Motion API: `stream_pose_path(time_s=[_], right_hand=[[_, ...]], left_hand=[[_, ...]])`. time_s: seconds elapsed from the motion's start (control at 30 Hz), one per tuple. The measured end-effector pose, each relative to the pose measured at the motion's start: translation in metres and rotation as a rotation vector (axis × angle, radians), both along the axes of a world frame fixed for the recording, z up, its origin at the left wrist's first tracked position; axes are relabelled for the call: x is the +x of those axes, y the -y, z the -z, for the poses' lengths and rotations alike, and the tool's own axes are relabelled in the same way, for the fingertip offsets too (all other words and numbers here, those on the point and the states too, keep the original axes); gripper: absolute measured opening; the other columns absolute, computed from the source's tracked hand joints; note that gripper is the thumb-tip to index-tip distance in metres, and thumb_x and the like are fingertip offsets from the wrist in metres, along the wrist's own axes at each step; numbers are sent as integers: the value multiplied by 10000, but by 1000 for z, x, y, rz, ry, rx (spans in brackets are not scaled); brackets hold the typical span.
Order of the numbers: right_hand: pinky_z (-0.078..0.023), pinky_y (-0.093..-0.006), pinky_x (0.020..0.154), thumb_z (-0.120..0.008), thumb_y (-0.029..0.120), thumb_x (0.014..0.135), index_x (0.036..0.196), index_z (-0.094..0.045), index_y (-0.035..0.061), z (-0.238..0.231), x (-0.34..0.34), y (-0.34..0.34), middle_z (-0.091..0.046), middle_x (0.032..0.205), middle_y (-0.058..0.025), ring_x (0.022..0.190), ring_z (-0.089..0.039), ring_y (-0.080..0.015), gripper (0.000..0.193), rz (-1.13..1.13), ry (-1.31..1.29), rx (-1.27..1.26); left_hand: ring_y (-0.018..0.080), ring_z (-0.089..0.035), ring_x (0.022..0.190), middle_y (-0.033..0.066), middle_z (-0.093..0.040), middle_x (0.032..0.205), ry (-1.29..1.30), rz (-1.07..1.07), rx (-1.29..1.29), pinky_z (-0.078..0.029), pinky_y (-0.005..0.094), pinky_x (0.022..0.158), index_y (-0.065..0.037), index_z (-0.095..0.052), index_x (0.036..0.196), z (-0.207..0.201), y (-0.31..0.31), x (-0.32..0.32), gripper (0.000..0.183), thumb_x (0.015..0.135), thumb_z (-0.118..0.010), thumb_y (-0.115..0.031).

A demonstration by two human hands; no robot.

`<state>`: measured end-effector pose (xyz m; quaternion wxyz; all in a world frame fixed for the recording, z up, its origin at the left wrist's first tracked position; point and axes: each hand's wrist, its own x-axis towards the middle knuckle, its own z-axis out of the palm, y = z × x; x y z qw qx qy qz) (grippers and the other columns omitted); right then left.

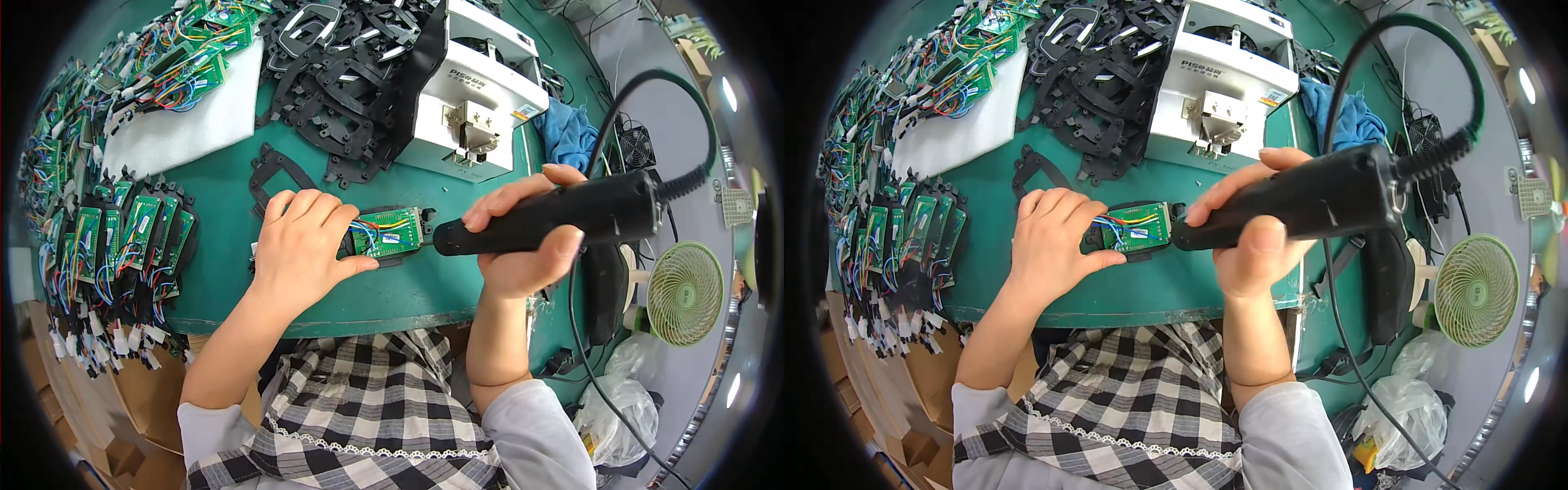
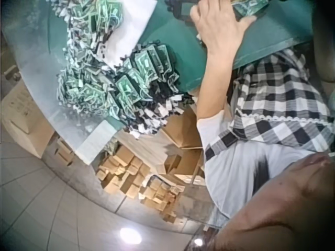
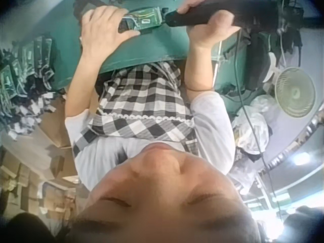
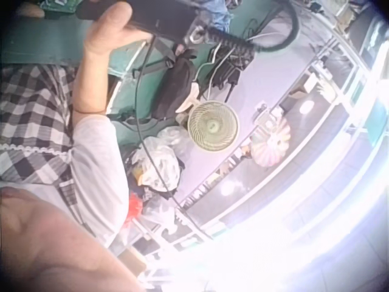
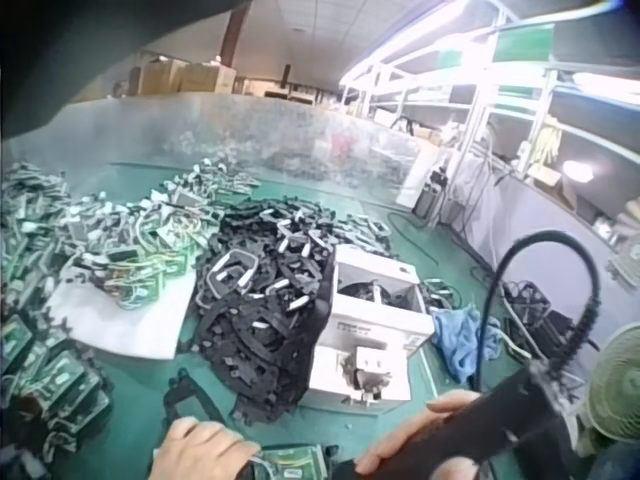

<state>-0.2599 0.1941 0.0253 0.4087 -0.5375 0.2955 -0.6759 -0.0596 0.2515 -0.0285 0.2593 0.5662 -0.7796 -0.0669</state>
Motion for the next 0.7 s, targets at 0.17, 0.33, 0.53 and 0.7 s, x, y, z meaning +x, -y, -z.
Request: stream_pose_path(time_s=[0.17,0.33,0.53,0.7], right_hand=[[-524,-349,478,-556,633,852,1142,-402,2,2,-2,-4,-559,696,-136,486,-564,-214,711,-97,-190,-81],[-523,-335,476,-569,645,839,1151,-402,5,5,-3,-7,-567,696,-133,503,-583,-208,731,-166,-127,-88],[-497,-348,451,-512,650,865,1208,-375,-7,5,-10,6,-557,684,-138,474,-563,-233,754,-133,-150,-43],[-500,-311,445,-447,678,876,1168,-360,-50,-58,-18,47,-568,655,-145,451,-566,-220,789,237,84,-209]], left_hand=[[207,-555,959,27,-607,951,1,21,-9,-375,380,936,-68,-660,987,-2,-1,1,532,594,-822,-387],[250,-566,969,66,-623,982,-13,40,23,-390,409,924,-44,-671,1024,-2,-2,2,552,600,-811,-369],[258,-567,958,70,-619,984,-13,45,-5,-410,415,888,-46,-665,1026,0,-1,2,548,596,-807,-354],[256,-573,925,59,-633,968,-55,68,-41,-405,413,866,-62,-644,955,-2,2,-11,488,604,-794,-365]])
